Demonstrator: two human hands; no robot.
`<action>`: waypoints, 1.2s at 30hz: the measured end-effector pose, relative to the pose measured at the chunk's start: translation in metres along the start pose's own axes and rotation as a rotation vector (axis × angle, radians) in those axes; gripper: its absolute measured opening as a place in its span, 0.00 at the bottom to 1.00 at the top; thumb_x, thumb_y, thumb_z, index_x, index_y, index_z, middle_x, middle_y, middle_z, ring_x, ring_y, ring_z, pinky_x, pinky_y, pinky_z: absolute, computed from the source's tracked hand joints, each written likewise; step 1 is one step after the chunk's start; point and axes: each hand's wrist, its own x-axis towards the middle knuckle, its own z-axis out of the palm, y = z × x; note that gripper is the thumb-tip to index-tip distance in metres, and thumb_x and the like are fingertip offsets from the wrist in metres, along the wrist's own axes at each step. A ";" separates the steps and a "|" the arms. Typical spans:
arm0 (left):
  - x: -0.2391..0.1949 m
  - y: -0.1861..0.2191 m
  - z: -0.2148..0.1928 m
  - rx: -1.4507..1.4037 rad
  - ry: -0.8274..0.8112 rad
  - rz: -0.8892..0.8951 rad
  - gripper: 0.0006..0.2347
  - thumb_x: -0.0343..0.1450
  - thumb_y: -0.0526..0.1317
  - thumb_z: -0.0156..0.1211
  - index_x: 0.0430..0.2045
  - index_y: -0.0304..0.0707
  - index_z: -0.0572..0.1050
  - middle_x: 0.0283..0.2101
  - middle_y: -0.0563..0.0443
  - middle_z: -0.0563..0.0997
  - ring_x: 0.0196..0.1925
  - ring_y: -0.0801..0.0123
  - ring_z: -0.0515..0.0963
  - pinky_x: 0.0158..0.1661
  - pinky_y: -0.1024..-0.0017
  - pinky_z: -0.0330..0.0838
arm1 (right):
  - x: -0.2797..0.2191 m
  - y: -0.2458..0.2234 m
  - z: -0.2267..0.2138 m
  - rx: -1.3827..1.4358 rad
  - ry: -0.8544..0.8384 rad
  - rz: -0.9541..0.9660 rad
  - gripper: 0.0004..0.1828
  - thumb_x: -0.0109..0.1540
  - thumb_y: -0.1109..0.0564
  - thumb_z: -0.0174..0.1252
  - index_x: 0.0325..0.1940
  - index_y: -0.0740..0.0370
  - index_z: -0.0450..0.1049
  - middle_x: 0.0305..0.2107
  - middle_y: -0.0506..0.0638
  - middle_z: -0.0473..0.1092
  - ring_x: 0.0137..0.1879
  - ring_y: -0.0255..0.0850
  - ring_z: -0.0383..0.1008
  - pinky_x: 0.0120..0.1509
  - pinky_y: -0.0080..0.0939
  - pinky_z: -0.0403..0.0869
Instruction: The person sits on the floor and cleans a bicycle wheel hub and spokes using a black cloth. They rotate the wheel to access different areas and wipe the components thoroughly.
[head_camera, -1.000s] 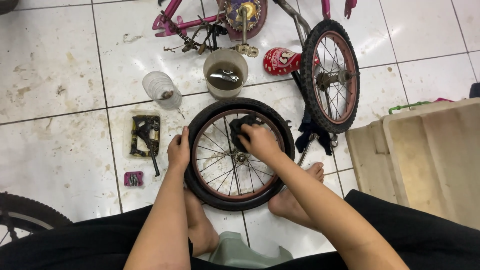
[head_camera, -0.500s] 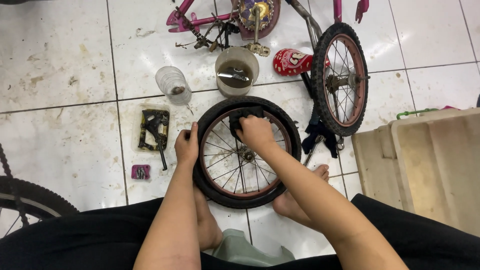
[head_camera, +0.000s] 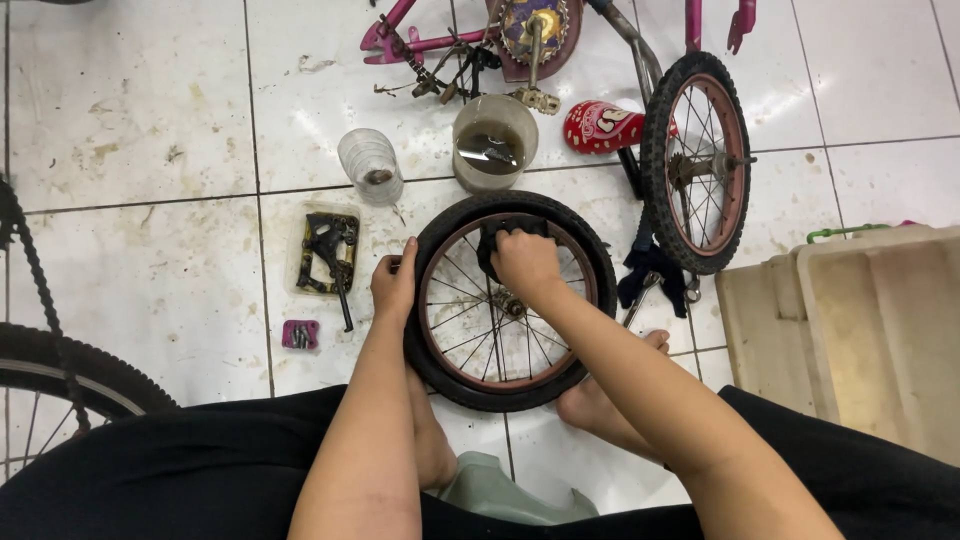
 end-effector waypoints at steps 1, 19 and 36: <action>0.002 -0.002 0.000 -0.003 -0.001 0.002 0.33 0.71 0.71 0.52 0.50 0.37 0.74 0.50 0.43 0.78 0.56 0.56 0.76 0.51 0.58 0.73 | -0.002 0.002 -0.001 -0.003 0.001 0.000 0.13 0.63 0.50 0.58 0.42 0.62 0.78 0.27 0.55 0.76 0.31 0.50 0.81 0.32 0.53 0.79; 0.005 -0.009 -0.001 -0.028 -0.017 -0.049 0.36 0.69 0.72 0.53 0.53 0.37 0.73 0.49 0.43 0.77 0.55 0.57 0.76 0.49 0.60 0.72 | 0.003 0.006 -0.011 0.188 -0.132 0.033 0.16 0.65 0.50 0.54 0.49 0.63 0.79 0.33 0.58 0.77 0.38 0.55 0.82 0.39 0.55 0.81; 0.012 -0.009 0.001 -0.058 -0.041 -0.048 0.35 0.69 0.71 0.54 0.53 0.35 0.73 0.50 0.40 0.77 0.56 0.54 0.76 0.52 0.58 0.71 | -0.040 -0.086 0.054 -0.036 0.196 -0.332 0.12 0.55 0.51 0.63 0.42 0.47 0.81 0.34 0.47 0.76 0.35 0.46 0.80 0.44 0.50 0.70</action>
